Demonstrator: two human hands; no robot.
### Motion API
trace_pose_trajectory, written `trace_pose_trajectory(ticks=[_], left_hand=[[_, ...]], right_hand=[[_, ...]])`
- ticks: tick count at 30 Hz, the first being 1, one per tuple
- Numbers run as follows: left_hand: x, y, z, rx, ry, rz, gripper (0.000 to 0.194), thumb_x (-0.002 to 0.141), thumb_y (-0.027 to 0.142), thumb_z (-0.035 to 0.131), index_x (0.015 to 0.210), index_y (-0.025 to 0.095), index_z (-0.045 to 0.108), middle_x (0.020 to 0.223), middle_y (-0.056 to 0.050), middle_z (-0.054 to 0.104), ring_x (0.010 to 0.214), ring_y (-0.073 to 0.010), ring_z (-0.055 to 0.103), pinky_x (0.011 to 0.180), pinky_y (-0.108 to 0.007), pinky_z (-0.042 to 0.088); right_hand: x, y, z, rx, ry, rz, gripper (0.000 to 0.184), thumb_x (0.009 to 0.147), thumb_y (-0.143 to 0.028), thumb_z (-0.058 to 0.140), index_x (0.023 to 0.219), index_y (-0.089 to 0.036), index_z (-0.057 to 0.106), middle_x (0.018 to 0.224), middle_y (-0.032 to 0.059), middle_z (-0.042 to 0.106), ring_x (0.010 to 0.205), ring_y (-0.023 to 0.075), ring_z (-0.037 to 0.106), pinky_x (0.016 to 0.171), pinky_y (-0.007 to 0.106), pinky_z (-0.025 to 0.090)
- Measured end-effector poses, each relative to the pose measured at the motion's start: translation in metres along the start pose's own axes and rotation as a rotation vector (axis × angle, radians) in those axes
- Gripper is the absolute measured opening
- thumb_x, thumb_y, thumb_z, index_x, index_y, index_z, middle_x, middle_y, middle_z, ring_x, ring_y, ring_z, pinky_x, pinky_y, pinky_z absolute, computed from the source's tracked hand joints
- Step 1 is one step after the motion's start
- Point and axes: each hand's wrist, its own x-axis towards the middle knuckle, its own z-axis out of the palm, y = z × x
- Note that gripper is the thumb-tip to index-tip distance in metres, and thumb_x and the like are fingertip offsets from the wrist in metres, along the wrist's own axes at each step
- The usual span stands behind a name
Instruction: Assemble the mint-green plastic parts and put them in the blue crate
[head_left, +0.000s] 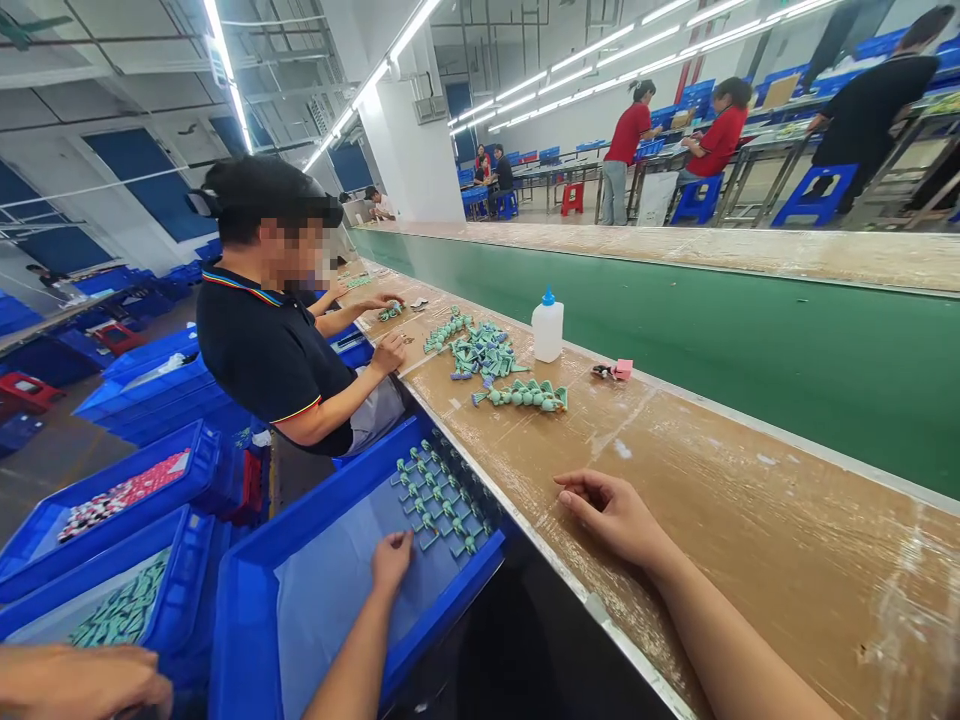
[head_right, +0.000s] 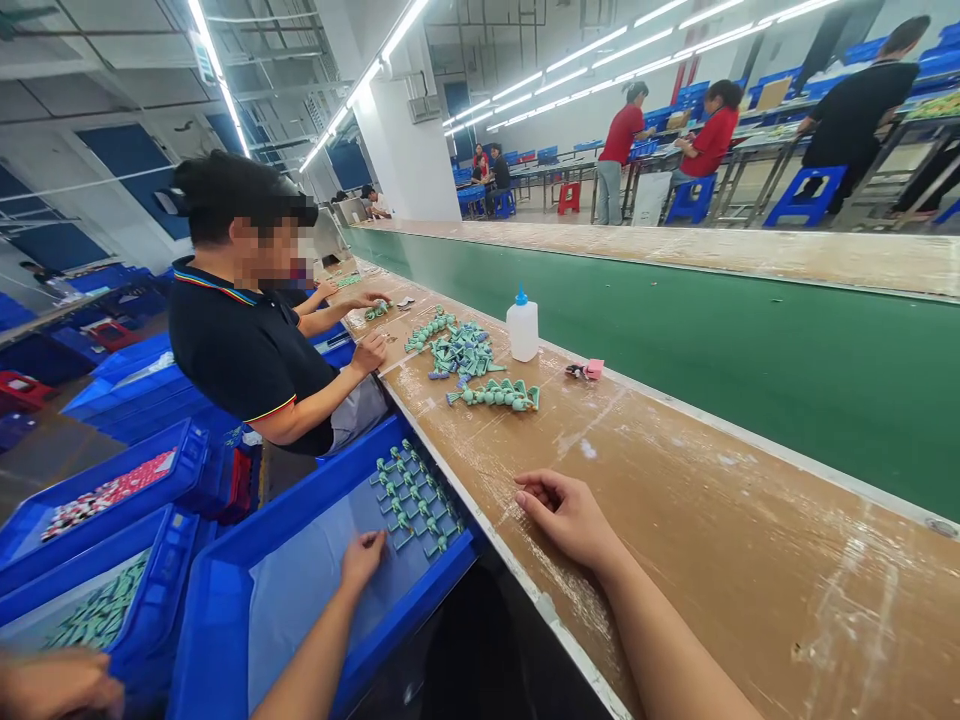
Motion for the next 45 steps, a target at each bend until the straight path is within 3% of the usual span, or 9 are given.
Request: trace_pose_trajectory(ticks=[3, 6, 11, 16, 21, 28, 34, 38, 45], left_hand=[[0.014, 0.025, 0.001, 0.016, 0.034, 0.057, 0.034, 0.097, 0.048, 0.063, 0.098, 0.014, 0.069, 0.092, -0.006, 0.071, 0.088, -0.0189, 0.068, 0.092, -0.041, 0.059], [0.028, 0.077, 0.014, -0.012, 0.032, 0.26, 0.026, 0.096, 0.04, 0.057, 0.099, 0.019, 0.071, 0.097, -0.008, 0.073, 0.093, -0.0221, 0.069, 0.097, -0.039, 0.055], [0.038, 0.196, 0.069, -0.024, -0.145, 0.68, 0.03, 0.094, 0.036, 0.058, 0.115, 0.022, 0.073, 0.121, -0.01, 0.071, 0.106, -0.0222, 0.067, 0.106, -0.035, 0.053], [0.054, 0.261, 0.117, 0.039, -0.208, 0.735, 0.045, 0.086, 0.016, 0.061, 0.13, 0.017, 0.068, 0.133, -0.016, 0.067, 0.117, -0.0285, 0.064, 0.115, -0.048, 0.048], [0.067, 0.26, 0.125, 0.058, -0.215, 0.702, 0.032, 0.084, 0.015, 0.063, 0.114, 0.016, 0.076, 0.114, -0.014, 0.075, 0.105, -0.0279, 0.067, 0.109, -0.048, 0.051], [0.063, 0.235, 0.093, -0.007, -0.11, 0.646, 0.033, 0.085, 0.028, 0.061, 0.113, 0.017, 0.075, 0.11, -0.013, 0.074, 0.089, -0.0237, 0.069, 0.101, -0.042, 0.055], [0.046, 0.228, 0.081, -0.124, -0.149, 0.536, 0.039, 0.08, 0.038, 0.067, 0.111, 0.016, 0.076, 0.1, -0.011, 0.076, 0.085, -0.0222, 0.07, 0.096, -0.04, 0.058], [0.031, 0.227, 0.08, -0.23, -0.287, 0.418, 0.05, 0.077, 0.044, 0.07, 0.116, 0.013, 0.075, 0.098, -0.012, 0.078, 0.09, -0.0241, 0.073, 0.097, -0.041, 0.06], [-0.042, 0.215, 0.052, -0.405, -0.791, 0.355, 0.071, 0.072, 0.062, 0.079, 0.121, 0.011, 0.076, 0.094, -0.012, 0.08, 0.085, -0.0234, 0.075, 0.086, -0.038, 0.064]], right_hand=[[0.001, 0.001, 0.001, -0.002, 0.002, -0.001, 0.065, 0.086, -0.072, 0.066, 0.115, -0.014, 0.074, 0.088, 0.007, 0.069, 0.08, 0.0165, 0.06, 0.075, 0.03, 0.051], [0.002, 0.001, 0.001, 0.004, -0.003, -0.007, 0.063, 0.087, -0.07, 0.065, 0.116, -0.015, 0.074, 0.091, 0.0073, 0.07, 0.083, 0.017, 0.061, 0.078, 0.03, 0.051], [0.002, -0.003, 0.0, 0.002, 0.003, -0.021, 0.059, 0.089, -0.066, 0.063, 0.114, -0.015, 0.075, 0.09, 0.0071, 0.069, 0.081, 0.0165, 0.059, 0.077, 0.03, 0.05], [0.002, -0.008, -0.001, -0.022, 0.026, -0.031, 0.05, 0.089, -0.059, 0.064, 0.111, -0.015, 0.076, 0.083, 0.0054, 0.066, 0.076, 0.0147, 0.056, 0.074, 0.029, 0.048], [0.002, -0.007, 0.0, 0.005, 0.044, -0.043, 0.045, 0.088, -0.054, 0.065, 0.109, -0.016, 0.077, 0.082, 0.005, 0.066, 0.074, 0.0141, 0.057, 0.073, 0.028, 0.047], [0.002, -0.006, 0.0, -0.019, 0.054, -0.06, 0.041, 0.089, -0.052, 0.066, 0.107, -0.017, 0.078, 0.081, 0.0045, 0.067, 0.072, 0.0134, 0.055, 0.071, 0.027, 0.045], [0.003, -0.005, 0.001, -0.036, 0.05, -0.082, 0.039, 0.09, -0.05, 0.065, 0.106, -0.017, 0.077, 0.081, 0.0043, 0.068, 0.073, 0.0138, 0.056, 0.071, 0.027, 0.044], [0.004, -0.005, 0.0, -0.041, 0.059, -0.081, 0.041, 0.09, -0.051, 0.063, 0.107, -0.017, 0.077, 0.081, 0.004, 0.067, 0.073, 0.0135, 0.055, 0.072, 0.027, 0.044], [0.003, -0.008, 0.001, 0.032, 0.066, -0.086, 0.059, 0.088, -0.055, 0.066, 0.134, -0.018, 0.069, 0.099, 0.0059, 0.074, 0.077, 0.0138, 0.058, 0.078, 0.03, 0.05]])
